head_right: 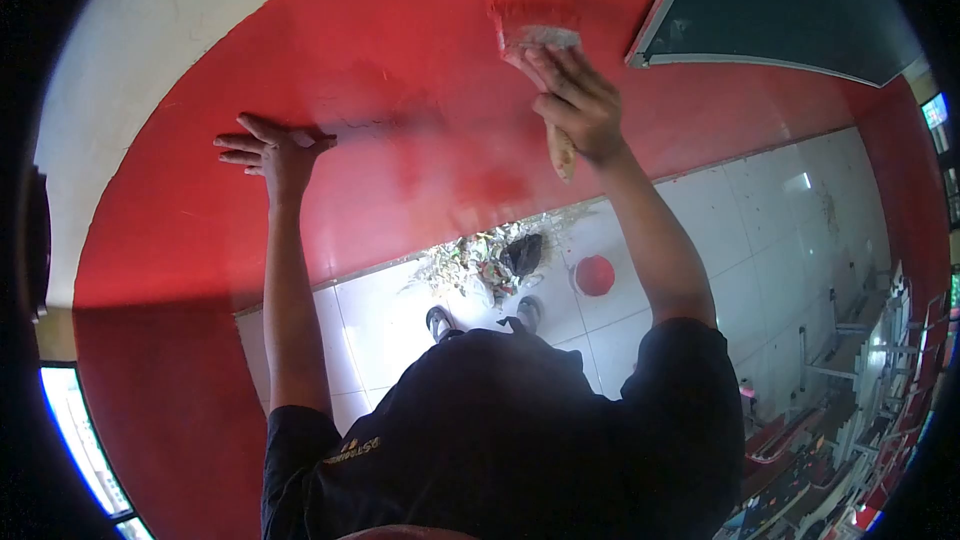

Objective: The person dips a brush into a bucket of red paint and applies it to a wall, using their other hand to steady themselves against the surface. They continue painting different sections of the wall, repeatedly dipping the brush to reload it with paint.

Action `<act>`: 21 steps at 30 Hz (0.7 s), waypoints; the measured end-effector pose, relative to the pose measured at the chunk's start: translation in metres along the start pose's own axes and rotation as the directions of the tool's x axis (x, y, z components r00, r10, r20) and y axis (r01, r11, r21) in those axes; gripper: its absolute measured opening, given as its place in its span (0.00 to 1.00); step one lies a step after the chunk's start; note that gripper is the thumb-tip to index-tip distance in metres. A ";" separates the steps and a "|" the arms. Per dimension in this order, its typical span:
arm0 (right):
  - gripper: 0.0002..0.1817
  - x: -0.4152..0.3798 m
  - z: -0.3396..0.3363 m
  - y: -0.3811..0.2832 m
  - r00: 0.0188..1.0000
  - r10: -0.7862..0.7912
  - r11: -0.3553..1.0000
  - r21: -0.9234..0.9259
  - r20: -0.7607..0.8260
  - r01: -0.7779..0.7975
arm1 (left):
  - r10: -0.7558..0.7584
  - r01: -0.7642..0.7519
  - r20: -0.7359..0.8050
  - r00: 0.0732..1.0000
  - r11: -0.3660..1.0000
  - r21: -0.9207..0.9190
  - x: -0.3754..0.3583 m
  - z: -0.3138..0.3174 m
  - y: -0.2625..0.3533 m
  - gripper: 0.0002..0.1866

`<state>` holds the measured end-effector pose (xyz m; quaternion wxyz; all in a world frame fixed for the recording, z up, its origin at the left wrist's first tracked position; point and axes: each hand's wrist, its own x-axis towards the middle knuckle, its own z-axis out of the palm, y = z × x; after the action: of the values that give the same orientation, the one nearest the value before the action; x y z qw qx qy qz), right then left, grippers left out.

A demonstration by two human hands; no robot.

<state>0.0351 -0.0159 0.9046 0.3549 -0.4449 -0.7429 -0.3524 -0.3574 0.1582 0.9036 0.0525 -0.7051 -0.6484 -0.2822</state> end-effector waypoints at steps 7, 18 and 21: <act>0.05 -0.183 0.083 -0.018 0.808 -0.087 0.992 0.124 0.583 0.017 | -0.046 0.046 0.010 0.999 0.999 -0.016 0.000 -0.004 0.008 0.88; 0.06 0.075 0.037 -0.083 0.978 -0.209 0.939 0.275 -0.026 0.208 | -0.089 0.089 0.028 0.996 0.996 0.006 -0.003 -0.013 0.016 0.86; 0.06 0.065 0.071 -0.094 0.994 -0.111 0.976 0.183 -0.026 0.114 | -0.062 0.062 0.024 0.998 0.998 -0.015 -0.002 -0.012 0.011 0.85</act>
<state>-0.0887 0.0367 0.9038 0.3801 -0.3647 -0.7934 -0.3051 -0.3513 0.1497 0.9154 0.0304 -0.6883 -0.6682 -0.2806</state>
